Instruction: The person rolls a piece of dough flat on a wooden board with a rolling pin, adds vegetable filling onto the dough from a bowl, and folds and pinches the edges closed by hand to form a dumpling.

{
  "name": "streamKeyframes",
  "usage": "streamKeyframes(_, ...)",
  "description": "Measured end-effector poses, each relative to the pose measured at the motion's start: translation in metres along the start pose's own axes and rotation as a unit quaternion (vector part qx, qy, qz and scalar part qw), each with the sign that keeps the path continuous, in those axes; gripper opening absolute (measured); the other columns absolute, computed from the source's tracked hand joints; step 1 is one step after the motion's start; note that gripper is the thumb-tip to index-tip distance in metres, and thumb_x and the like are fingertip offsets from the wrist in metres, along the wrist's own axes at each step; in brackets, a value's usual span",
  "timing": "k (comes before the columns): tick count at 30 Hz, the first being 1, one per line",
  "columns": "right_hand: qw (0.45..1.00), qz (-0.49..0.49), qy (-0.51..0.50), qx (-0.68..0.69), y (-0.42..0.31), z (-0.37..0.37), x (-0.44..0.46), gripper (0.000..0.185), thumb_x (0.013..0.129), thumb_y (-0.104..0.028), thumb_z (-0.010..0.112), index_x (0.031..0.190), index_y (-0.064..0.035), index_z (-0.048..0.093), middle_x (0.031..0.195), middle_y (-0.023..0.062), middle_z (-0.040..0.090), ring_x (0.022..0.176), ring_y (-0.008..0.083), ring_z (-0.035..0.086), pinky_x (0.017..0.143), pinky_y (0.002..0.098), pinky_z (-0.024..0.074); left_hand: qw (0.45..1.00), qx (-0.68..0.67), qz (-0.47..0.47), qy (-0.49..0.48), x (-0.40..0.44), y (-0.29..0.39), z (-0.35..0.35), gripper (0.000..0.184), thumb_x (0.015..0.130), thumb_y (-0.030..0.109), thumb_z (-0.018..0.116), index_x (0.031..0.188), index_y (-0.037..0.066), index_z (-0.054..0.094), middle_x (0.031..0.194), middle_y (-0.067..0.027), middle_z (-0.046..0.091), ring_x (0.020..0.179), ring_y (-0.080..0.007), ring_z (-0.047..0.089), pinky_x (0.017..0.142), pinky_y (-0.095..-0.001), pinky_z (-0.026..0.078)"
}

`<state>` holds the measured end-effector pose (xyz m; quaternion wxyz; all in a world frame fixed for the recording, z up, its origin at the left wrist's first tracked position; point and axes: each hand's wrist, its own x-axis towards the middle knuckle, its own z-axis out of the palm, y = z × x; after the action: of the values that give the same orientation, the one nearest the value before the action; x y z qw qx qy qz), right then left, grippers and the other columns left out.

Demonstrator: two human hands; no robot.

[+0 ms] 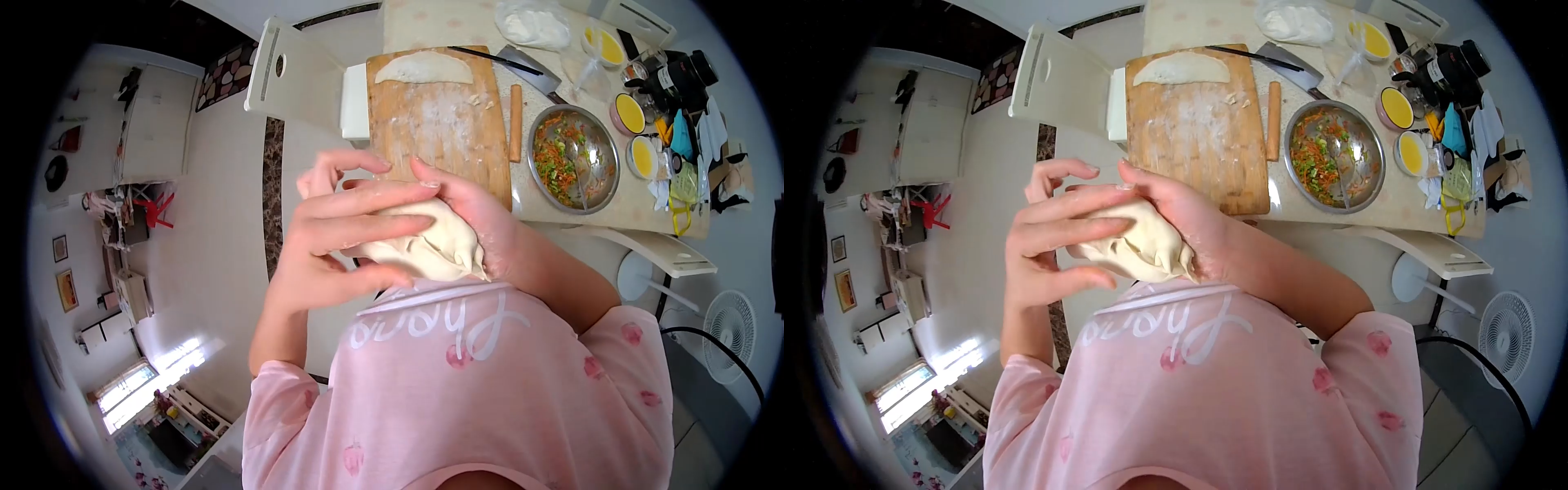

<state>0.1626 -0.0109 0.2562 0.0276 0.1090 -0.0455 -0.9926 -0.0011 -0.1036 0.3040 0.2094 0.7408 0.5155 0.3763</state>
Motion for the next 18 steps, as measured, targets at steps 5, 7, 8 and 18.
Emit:
streamKeyframes(5,0.999,-0.013,0.033,-0.004,-0.002,0.002,-0.004,0.053,0.105,-0.048,0.033,0.122,-0.0025,0.055,0.096,0.0107,0.064,0.079,0.0207,0.067,0.067,0.0326,0.0574,1.0,-0.004,-0.001,-0.011,0.007,0.002,0.004,0.03,0.071,0.034,0.081,0.093,0.013,0.08,0.111,-0.0054,0.073,0.113,-0.0296,0.05,0.097,-0.0426,0.035)
streamKeyframes(7,0.999,-0.023,0.029,-0.014,-0.004,0.004,-0.005,0.051,0.105,-0.047,0.033,0.121,-0.0039,0.055,0.096,0.0102,0.064,0.079,0.0197,0.067,0.066,0.032,0.0567,1.0,-0.024,0.019,0.004,0.003,-0.008,0.007,0.026,0.071,0.032,0.08,0.088,0.013,0.08,0.109,-0.0052,0.074,0.112,-0.0291,0.05,0.098,-0.0425,0.035)
streamKeyframes(8,0.999,-0.025,0.028,-0.014,-0.004,0.003,-0.005,0.05,0.105,-0.047,0.033,0.121,-0.0047,0.056,0.095,0.0098,0.064,0.079,0.0193,0.067,0.066,0.0319,0.0564,0.999,-0.034,0.029,0.011,0.002,-0.012,0.008,0.024,0.072,0.031,0.08,0.086,0.013,0.08,0.108,-0.0051,0.074,0.112,-0.0288,0.05,0.098,-0.0425,0.034)
streamKeyframes(18,0.996,0.017,0.063,-0.053,-0.022,0.008,-0.003,0.055,0.104,-0.049,0.037,0.125,-0.0021,0.056,0.105,0.0135,0.067,0.092,0.0232,0.069,0.081,0.0357,0.0578,0.995,0.053,-0.047,0.066,0.018,0.016,-0.006,0.049,0.078,0.041,0.076,0.115,0.01,0.069,0.114,-0.0119,0.071,0.117,-0.0328,0.055,0.099,-0.0422,0.042)
